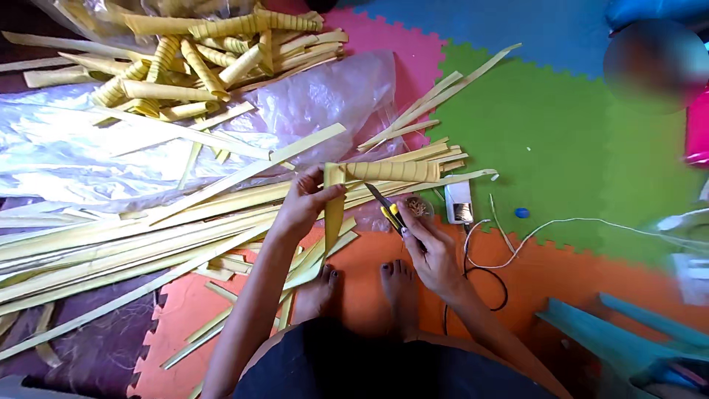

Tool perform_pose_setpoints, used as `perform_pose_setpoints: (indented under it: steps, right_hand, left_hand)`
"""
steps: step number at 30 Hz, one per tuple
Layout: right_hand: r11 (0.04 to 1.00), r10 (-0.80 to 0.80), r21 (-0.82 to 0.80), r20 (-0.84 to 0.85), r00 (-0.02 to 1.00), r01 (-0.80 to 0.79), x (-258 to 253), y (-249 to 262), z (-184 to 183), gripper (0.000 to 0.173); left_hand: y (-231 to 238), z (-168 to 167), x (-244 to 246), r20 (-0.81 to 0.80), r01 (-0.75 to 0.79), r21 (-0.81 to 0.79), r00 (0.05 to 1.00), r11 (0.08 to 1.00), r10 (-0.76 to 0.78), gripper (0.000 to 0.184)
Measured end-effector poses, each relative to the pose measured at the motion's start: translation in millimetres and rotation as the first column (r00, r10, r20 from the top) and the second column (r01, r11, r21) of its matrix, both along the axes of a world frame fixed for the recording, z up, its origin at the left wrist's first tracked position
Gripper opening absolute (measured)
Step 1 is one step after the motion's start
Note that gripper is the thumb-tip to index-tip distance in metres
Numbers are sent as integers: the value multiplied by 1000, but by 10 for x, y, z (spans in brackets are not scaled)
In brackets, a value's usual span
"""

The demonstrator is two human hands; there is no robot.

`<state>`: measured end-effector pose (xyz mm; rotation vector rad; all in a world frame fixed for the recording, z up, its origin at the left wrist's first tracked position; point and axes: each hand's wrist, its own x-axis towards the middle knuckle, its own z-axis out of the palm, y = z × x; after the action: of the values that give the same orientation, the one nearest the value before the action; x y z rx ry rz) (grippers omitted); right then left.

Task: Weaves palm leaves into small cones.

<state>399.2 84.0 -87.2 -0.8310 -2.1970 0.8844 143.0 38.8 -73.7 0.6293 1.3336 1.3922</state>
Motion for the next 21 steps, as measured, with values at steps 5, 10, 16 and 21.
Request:
perform_pose_setpoints:
  steps: [5, 10, 16, 21]
  right_hand:
    - [997, 43, 65, -66, 997, -39, -131, 62, 51, 35]
    - [996, 67, 71, -84, 994, -61, -215, 86, 66, 37]
    - [1000, 10, 18, -60, 998, -9, -9, 64, -59, 39]
    - [990, 111, -107, 183, 977, -92, 244, -100, -825, 33]
  left_hand:
    - [44, 138, 133, 221, 33, 2, 975, 999, -33, 30]
    - [17, 173, 272, 234, 279, 195, 918, 940, -320, 60]
    - [122, 534, -388, -749, -129, 76, 647, 989, 142, 93]
    - [-117, 195, -102, -669, 117, -296, 683, 948, -293, 92]
